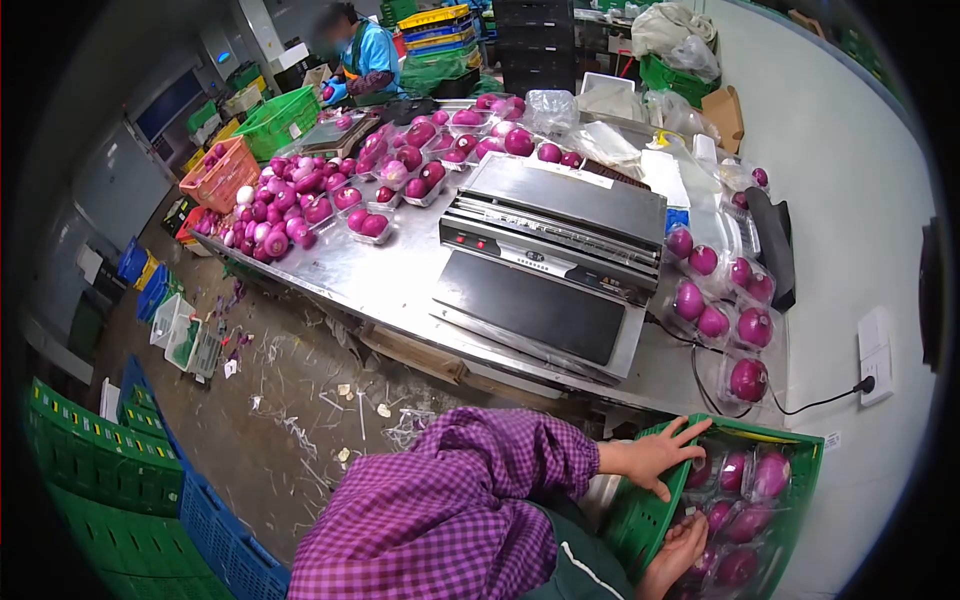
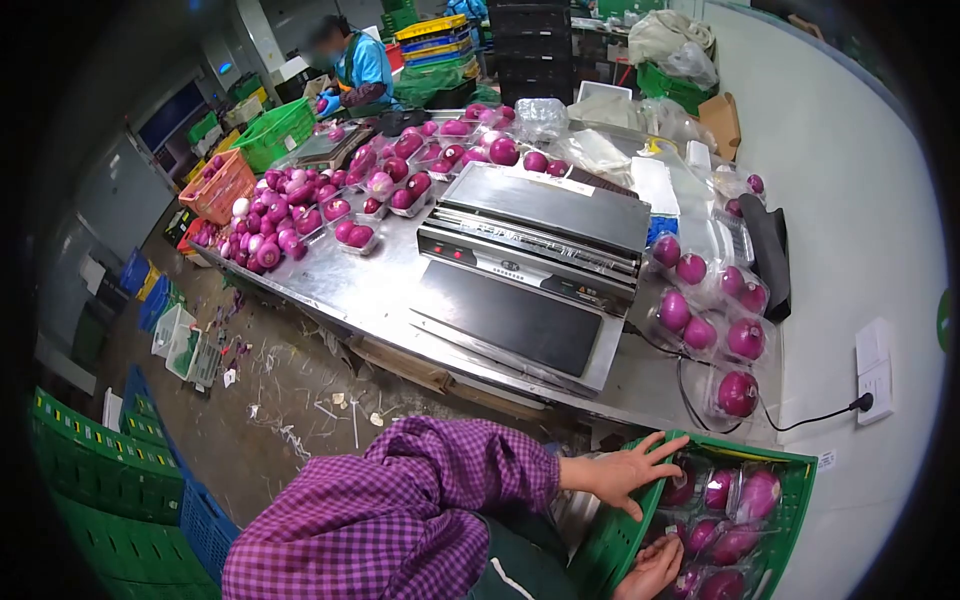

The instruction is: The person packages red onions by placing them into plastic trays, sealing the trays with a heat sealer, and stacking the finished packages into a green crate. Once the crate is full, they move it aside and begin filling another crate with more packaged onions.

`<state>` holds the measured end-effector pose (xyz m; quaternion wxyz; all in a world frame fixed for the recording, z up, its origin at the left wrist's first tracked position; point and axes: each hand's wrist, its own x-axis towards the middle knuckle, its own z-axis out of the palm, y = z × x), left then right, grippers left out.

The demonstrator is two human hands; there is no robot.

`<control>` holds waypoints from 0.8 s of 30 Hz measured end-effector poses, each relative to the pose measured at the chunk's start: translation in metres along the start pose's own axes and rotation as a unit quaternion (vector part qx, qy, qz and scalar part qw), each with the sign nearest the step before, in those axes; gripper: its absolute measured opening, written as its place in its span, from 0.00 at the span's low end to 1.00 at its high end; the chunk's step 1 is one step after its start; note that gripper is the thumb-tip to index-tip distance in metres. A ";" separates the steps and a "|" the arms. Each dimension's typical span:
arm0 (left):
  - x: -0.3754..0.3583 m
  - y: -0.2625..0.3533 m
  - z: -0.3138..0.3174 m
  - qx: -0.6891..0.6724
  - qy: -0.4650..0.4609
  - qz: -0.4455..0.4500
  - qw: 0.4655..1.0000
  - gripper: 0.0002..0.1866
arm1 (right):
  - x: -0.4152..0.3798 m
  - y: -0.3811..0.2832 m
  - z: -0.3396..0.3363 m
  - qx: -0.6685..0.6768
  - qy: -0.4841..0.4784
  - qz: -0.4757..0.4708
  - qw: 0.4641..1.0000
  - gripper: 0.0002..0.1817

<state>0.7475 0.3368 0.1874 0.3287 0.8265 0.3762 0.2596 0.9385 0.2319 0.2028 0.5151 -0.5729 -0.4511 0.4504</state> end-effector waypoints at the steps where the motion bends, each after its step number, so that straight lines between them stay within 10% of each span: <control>1: 0.000 0.001 -0.001 -0.001 -0.004 -0.004 1.000 0.50 | 0.000 0.000 -0.001 0.001 0.001 0.000 1.000 0.15; 7: 0.000 -0.002 0.003 0.018 0.012 0.005 1.000 0.51 | 0.003 0.011 -0.009 -0.051 -0.059 -0.012 0.997 0.16; 9: 0.001 -0.004 0.005 0.014 0.007 0.001 1.000 0.51 | 0.010 0.010 0.002 0.230 0.071 0.146 0.960 0.07; 24: 0.000 -0.001 0.003 0.010 -0.002 -0.010 1.000 0.51 | 0.010 0.012 0.004 0.214 0.073 0.149 0.963 0.07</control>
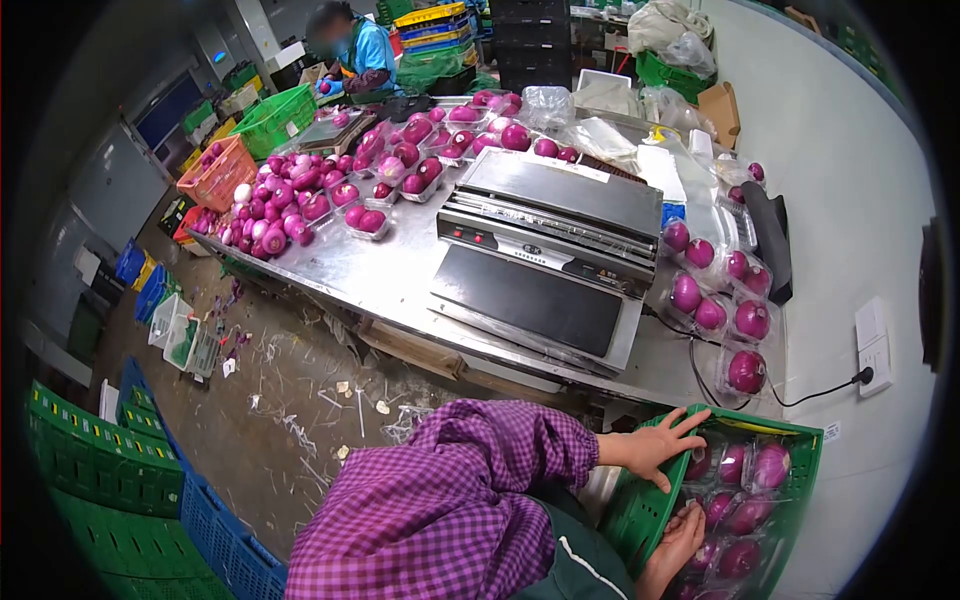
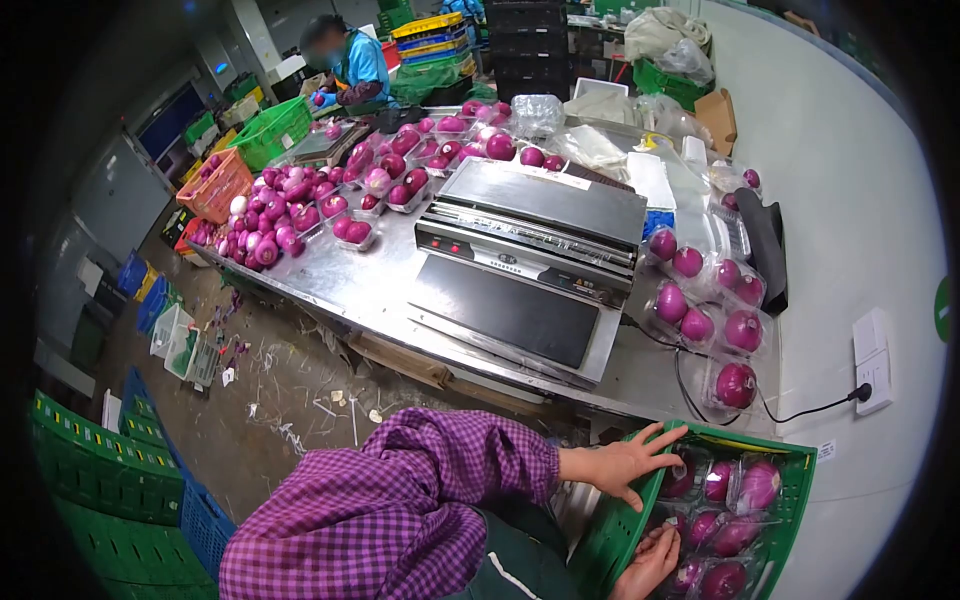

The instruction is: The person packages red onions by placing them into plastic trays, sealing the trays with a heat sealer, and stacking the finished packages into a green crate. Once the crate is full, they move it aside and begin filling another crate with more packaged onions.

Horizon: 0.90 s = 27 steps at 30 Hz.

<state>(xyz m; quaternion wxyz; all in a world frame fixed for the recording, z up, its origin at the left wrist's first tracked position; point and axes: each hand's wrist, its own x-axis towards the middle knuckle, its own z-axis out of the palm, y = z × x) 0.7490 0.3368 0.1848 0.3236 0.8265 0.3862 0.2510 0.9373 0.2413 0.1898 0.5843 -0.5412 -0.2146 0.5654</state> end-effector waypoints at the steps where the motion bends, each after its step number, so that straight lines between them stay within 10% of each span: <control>1: 0.000 0.000 0.000 -0.003 -0.001 -0.001 1.000 0.51 | 0.000 0.000 0.000 -0.001 0.000 0.000 1.000 0.07; 27: -0.002 0.001 0.000 -0.005 0.017 0.012 1.000 0.51 | -0.005 -0.004 0.005 0.000 -0.018 0.016 1.000 0.07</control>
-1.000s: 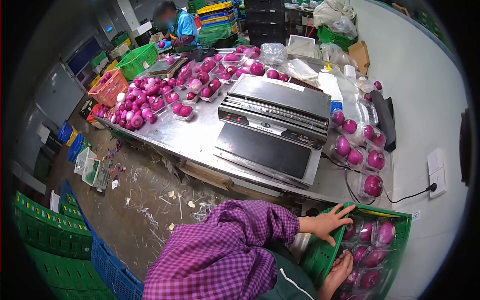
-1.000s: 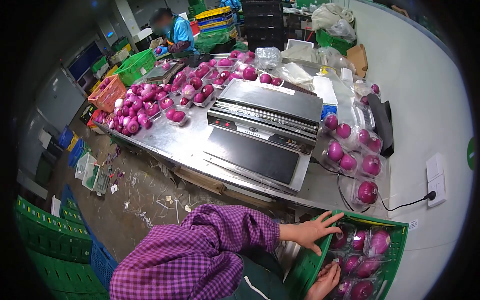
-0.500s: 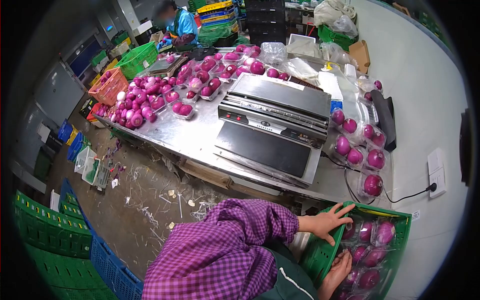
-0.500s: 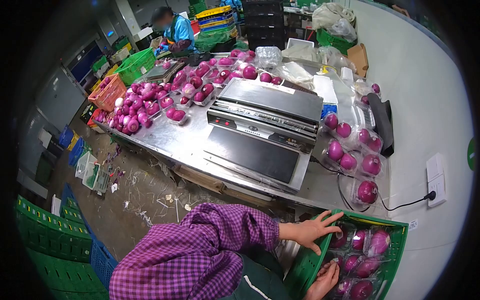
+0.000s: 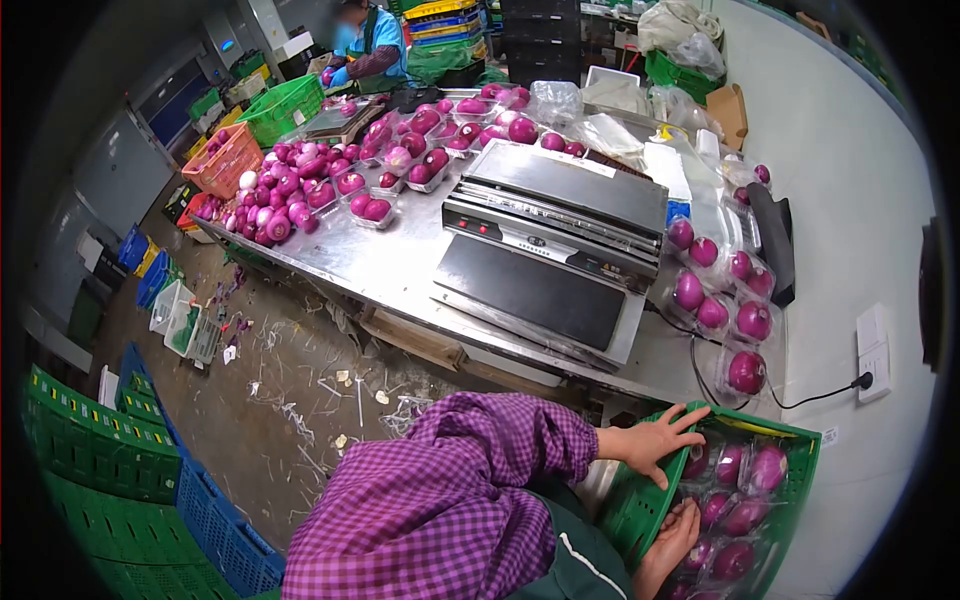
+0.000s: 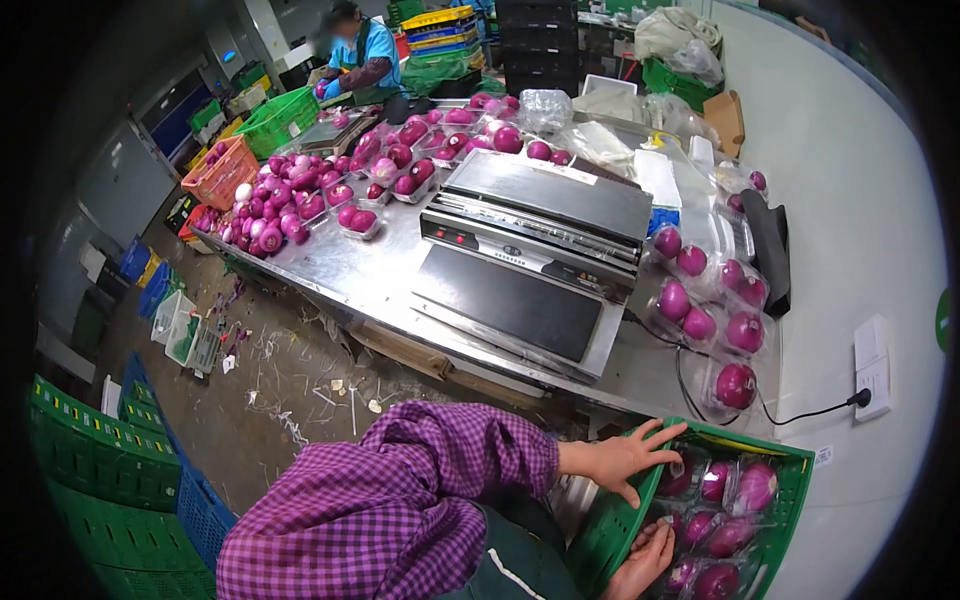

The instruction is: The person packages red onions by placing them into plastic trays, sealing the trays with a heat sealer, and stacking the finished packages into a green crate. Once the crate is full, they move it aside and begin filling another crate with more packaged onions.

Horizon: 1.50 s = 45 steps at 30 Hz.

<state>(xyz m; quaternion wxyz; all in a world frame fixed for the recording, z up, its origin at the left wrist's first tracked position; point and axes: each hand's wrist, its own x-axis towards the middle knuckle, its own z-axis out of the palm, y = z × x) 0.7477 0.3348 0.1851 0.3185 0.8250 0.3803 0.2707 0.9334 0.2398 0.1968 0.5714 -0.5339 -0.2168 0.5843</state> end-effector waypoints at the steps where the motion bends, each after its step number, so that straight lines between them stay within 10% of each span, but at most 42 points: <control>1: 0.000 0.001 0.000 0.003 0.000 -0.002 1.000 0.51 | -0.001 -0.001 0.001 0.000 0.001 0.000 1.000 0.07; 45: 0.001 -0.003 0.002 0.014 -0.008 0.002 1.000 0.52 | 0.005 0.006 -0.007 0.009 -0.006 -0.001 1.000 0.07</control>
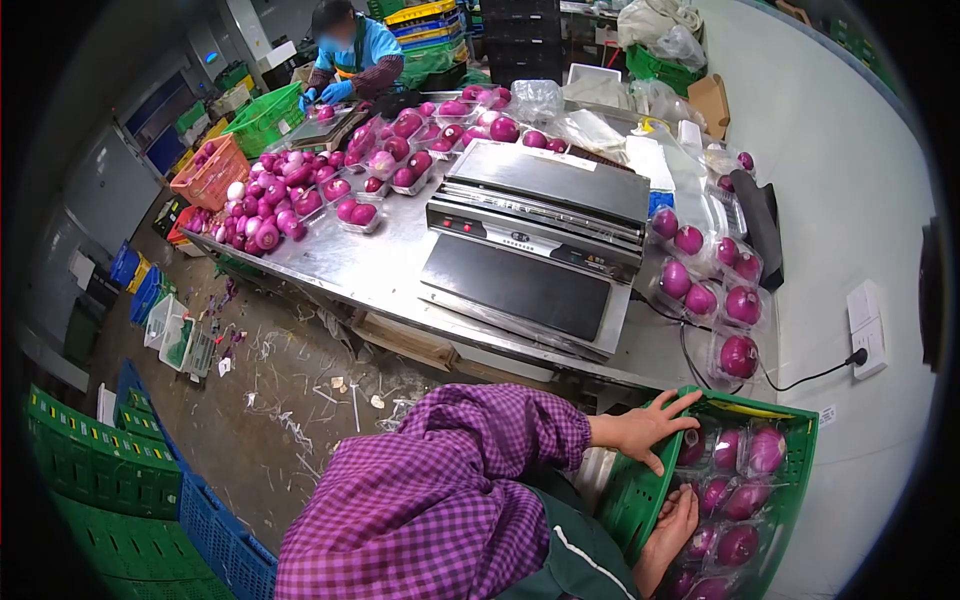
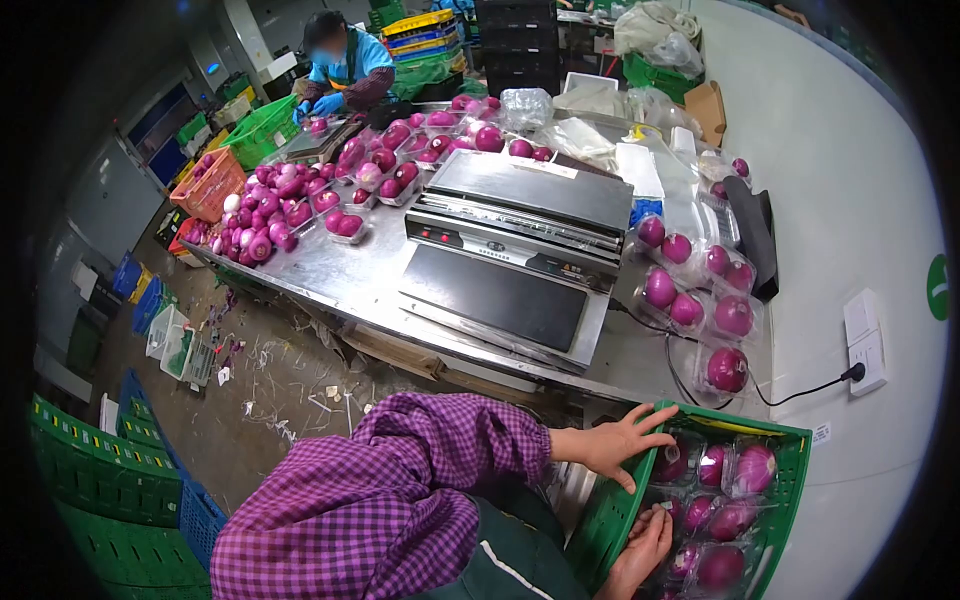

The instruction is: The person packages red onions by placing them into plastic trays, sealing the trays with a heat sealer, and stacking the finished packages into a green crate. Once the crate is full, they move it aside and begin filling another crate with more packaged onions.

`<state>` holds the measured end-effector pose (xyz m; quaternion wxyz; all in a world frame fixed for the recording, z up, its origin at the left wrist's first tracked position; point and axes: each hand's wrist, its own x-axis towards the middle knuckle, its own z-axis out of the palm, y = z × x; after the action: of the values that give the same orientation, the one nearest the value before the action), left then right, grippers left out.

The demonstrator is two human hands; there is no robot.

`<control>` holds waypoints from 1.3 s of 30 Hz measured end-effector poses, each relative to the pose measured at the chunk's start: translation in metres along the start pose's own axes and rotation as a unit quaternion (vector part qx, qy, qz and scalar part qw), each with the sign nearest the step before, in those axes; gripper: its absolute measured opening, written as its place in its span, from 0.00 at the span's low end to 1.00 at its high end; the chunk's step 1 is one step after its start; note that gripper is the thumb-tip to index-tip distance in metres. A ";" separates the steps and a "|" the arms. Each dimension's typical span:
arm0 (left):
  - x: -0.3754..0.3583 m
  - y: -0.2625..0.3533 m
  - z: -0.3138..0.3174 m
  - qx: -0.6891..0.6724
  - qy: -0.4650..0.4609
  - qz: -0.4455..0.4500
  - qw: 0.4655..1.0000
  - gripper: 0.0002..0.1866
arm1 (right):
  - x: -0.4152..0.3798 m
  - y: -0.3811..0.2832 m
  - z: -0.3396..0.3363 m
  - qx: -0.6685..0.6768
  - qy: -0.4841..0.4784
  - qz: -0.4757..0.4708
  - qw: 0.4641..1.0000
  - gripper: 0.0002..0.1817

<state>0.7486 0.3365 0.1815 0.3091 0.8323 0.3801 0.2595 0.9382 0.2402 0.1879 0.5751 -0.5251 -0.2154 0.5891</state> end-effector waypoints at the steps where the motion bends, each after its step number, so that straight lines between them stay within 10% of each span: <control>1: 0.000 0.001 -0.001 0.001 -0.003 -0.003 1.000 0.52 | 0.000 0.000 0.000 0.000 0.001 0.000 1.000 0.07; 39: 0.000 -0.001 0.002 -0.002 0.010 0.002 1.000 0.52 | 0.001 0.004 -0.005 -0.026 -0.012 -0.008 1.000 0.08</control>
<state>0.7490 0.3362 0.1791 0.3062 0.8300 0.3808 0.2691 0.9410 0.2386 0.1826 0.5630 -0.5312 -0.2419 0.5851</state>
